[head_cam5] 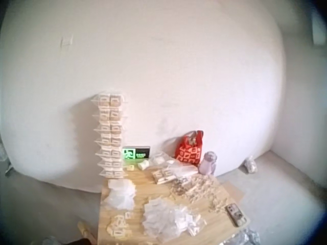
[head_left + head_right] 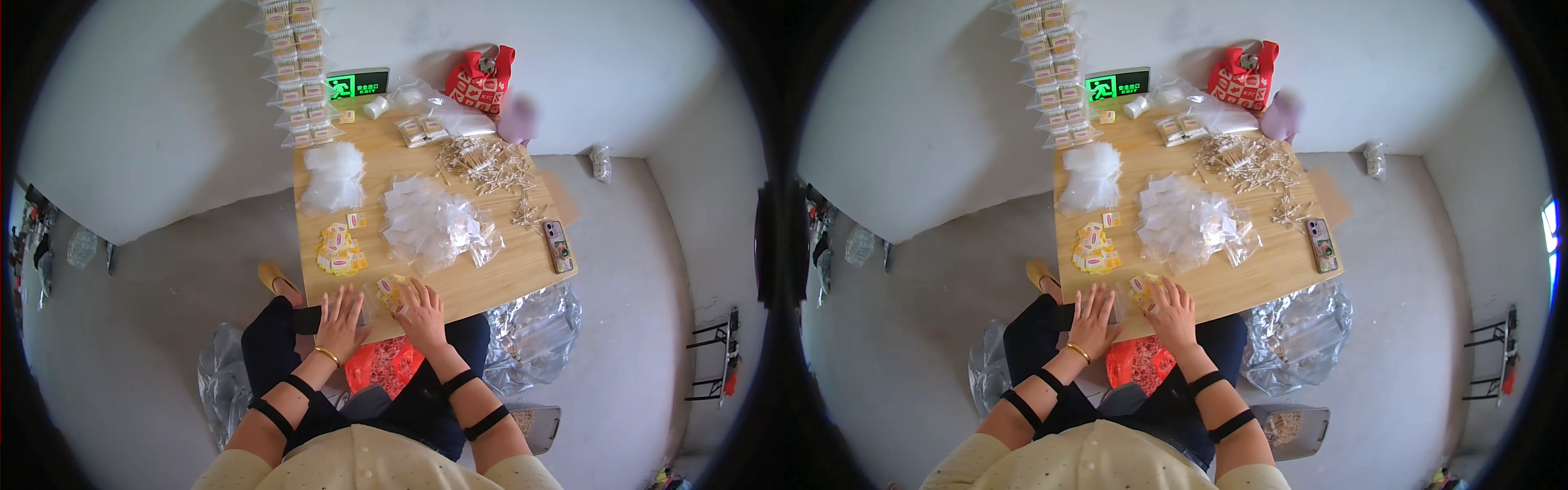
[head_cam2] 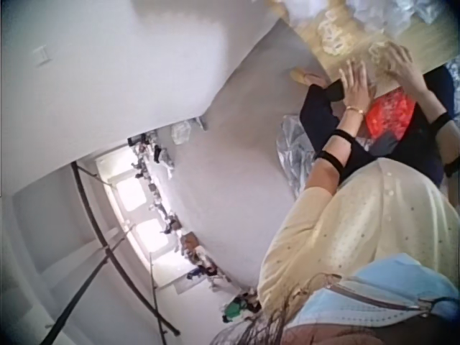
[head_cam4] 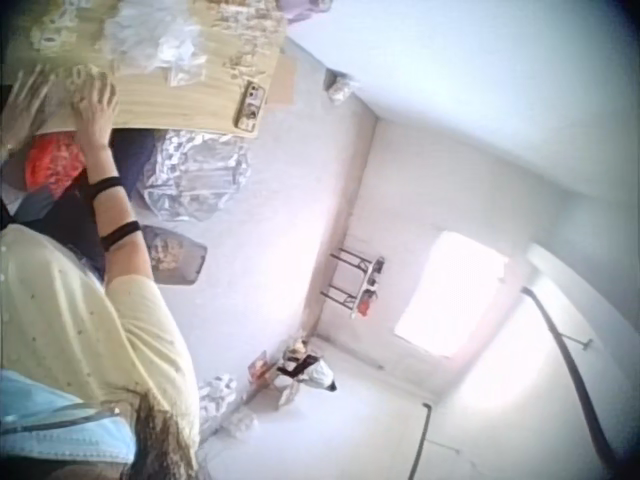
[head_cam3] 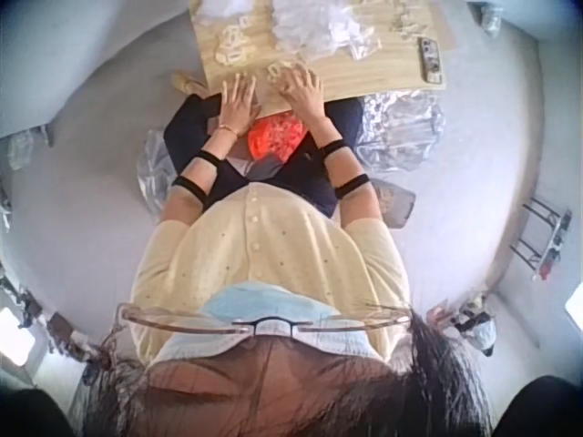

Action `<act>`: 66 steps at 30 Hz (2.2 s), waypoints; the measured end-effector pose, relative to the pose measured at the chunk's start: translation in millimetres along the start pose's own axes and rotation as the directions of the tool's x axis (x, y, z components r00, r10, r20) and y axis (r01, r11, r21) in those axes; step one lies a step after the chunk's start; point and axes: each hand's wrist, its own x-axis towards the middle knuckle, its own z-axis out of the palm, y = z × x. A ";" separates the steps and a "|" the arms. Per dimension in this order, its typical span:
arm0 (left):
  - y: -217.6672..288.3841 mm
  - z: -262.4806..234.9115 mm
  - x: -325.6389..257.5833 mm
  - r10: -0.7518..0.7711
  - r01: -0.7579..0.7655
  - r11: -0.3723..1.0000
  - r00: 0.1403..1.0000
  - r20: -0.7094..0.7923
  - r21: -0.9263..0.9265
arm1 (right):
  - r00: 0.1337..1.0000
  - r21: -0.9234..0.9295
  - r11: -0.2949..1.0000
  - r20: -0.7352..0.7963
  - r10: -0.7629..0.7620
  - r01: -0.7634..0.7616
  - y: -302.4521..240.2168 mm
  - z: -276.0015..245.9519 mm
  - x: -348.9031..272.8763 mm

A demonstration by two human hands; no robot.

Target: The person sits at a table and repeatedly places small yellow packets into clear plastic bags. They then seal the bags and place them into a pile. The person also handles a red plastic bag and a stack of pre-packaged items.

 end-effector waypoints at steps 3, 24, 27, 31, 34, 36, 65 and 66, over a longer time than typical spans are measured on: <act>-3.2 1.3 -2.9 -0.006 0.006 0.999 1.000 0.002 -0.054 | 0.998 -0.067 0.996 -0.001 -0.065 0.065 14.4 3.6 0.6; 6.3 -19.4 17.7 -0.034 0.028 0.996 0.997 -0.073 -0.086 | 0.969 -0.174 0.953 0.038 -0.246 0.249 12.9 -2.9 84.2; 11.7 -37.1 22.4 -0.066 0.042 0.983 0.989 -0.129 -0.179 | 0.974 -0.203 0.953 0.023 -0.226 0.226 9.3 -13.8 80.6; 19.6 -67.9 45.1 -0.074 -0.001 0.961 0.963 -0.259 -0.276 | 0.972 0.009 0.972 0.028 -0.233 0.233 -12.1 -57.3 73.8; 29.7 -99.0 64.0 0.005 -0.106 0.949 0.948 -0.319 -0.298 | 0.934 0.203 0.934 0.145 -0.325 0.293 -25.6 -90.8 68.4; 32.3 -107.5 74.9 0.059 -0.126 0.959 0.964 -0.258 -0.252 | 0.877 0.260 0.892 0.220 -0.427 0.369 -34.1 -109.0 67.3; 32.0 -106.4 -4.3 -0.316 0.266 -0.345 0.870 0.379 -0.900 | 0.970 0.937 0.255 0.244 0.007 -0.238 -74.0 -64.5 9.3; 31.8 -106.7 -5.4 -0.307 0.262 -0.348 0.875 0.373 -0.900 | 0.972 0.937 0.262 0.236 0.011 -0.231 -75.6 -64.8 8.5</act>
